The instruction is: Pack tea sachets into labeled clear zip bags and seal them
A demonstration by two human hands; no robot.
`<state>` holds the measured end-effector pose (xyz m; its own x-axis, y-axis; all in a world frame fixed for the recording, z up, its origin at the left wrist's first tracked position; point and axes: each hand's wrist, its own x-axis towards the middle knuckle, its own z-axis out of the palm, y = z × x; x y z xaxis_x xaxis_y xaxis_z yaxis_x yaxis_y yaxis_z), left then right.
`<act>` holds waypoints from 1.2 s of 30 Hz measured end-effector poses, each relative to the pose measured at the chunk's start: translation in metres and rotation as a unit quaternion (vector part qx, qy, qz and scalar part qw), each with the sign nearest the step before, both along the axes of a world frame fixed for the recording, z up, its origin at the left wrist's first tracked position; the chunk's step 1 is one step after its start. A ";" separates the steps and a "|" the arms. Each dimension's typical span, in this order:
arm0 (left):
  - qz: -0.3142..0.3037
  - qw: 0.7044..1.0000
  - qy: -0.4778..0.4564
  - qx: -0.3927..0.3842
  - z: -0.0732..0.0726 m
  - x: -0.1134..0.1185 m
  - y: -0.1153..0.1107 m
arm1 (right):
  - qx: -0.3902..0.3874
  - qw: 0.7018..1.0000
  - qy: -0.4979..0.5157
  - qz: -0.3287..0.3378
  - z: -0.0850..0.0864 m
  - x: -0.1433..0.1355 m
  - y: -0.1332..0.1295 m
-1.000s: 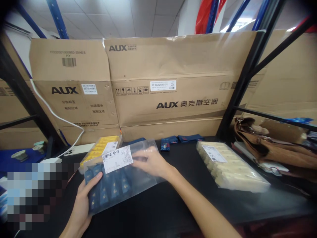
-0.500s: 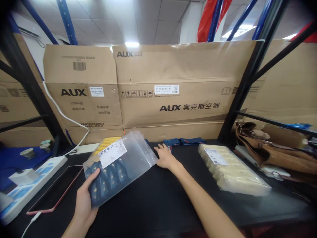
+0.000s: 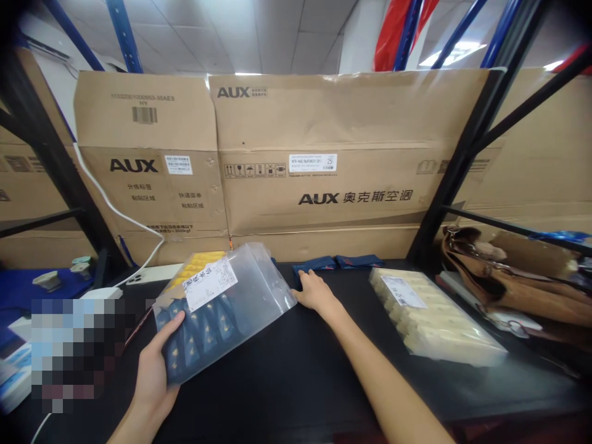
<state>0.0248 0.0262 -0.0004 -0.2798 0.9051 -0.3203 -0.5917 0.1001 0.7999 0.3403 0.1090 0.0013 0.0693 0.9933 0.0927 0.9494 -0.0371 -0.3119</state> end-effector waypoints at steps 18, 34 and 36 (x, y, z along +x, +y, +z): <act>0.002 1.000 -0.008 0.009 0.000 0.000 0.000 | 0.249 0.868 0.423 0.075 0.031 -0.014 -0.005; 0.009 1.000 0.015 -0.010 0.001 0.001 0.000 | 0.084 0.665 0.685 0.286 0.055 -0.038 -0.043; 0.002 1.000 0.027 -0.007 0.001 0.002 -0.001 | 0.058 0.724 0.614 0.309 0.054 -0.039 -0.044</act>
<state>0.0265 0.0253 0.0010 -0.3010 0.8996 -0.3163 -0.5474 0.1086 0.8298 0.3013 0.0654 0.0549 -0.2845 0.8599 0.4237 -0.2225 0.3707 -0.9017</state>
